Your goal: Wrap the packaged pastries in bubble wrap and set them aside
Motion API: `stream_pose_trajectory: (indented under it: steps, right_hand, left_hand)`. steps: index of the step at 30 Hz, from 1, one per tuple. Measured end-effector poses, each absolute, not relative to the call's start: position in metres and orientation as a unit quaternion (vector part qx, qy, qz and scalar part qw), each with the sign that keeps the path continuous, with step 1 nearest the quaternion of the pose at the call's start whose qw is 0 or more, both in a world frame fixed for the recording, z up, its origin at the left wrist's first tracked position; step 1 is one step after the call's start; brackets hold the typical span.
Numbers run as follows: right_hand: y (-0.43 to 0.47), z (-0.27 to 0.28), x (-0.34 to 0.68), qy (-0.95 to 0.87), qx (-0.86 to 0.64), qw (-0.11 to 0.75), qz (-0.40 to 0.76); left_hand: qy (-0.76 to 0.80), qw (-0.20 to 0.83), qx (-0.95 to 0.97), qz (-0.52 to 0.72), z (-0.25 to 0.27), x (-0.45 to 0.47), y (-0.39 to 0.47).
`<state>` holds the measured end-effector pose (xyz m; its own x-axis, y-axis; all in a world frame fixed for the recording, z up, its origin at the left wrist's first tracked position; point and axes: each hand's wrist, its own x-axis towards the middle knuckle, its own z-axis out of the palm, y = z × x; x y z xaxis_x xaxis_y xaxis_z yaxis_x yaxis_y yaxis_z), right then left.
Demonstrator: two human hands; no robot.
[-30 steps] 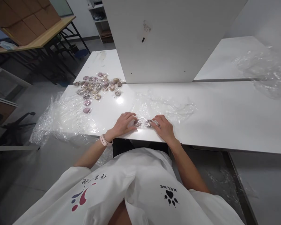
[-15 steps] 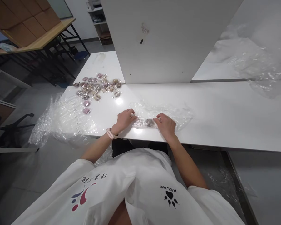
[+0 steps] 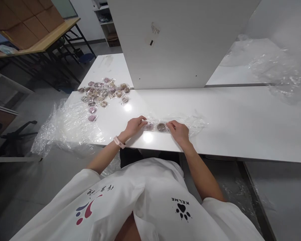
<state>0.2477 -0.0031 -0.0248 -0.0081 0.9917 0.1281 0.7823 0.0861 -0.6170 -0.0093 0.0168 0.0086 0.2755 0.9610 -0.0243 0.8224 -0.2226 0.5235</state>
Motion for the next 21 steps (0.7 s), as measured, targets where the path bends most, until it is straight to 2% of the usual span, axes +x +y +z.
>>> stream_pose_trajectory:
  steps: [2,5,7,9,11,15,18,21]
  right_hand:
    - [0.003,-0.021,0.241,-0.68,-0.666,0.275,0.137]
    - [-0.006,-0.02,0.235,-0.72,-0.616,0.32,0.006]
    - [-0.018,-0.022,0.233,-0.75,-0.572,0.332,-0.018]
    - [-0.028,-0.025,0.233,-0.782,-0.536,0.317,0.001]
    - [-0.032,-0.028,0.232,-0.805,-0.516,0.29,0.019]
    - [-0.026,-0.031,0.23,-0.803,-0.529,0.274,0.028]
    - [-0.021,-0.032,0.229,-0.796,-0.533,0.282,0.046]
    - [-0.02,-0.033,0.23,-0.792,-0.535,0.289,0.063]
  left_hand:
    - [0.604,0.163,0.763,0.164,0.014,-0.003,0.023]
    - [0.589,0.061,0.765,0.253,0.019,-0.001,0.008]
    - [0.602,0.071,0.719,0.341,0.019,-0.005,-0.014]
    - [0.651,0.16,0.605,0.429,0.016,-0.013,-0.037]
    - [0.68,0.313,0.438,0.498,0.016,-0.021,-0.055]
    - [0.581,0.604,0.105,0.536,0.029,-0.031,-0.072]
    - [0.503,0.714,-0.005,0.487,0.042,-0.027,-0.078]
    - [0.474,0.752,0.012,0.458,0.044,-0.015,-0.077]
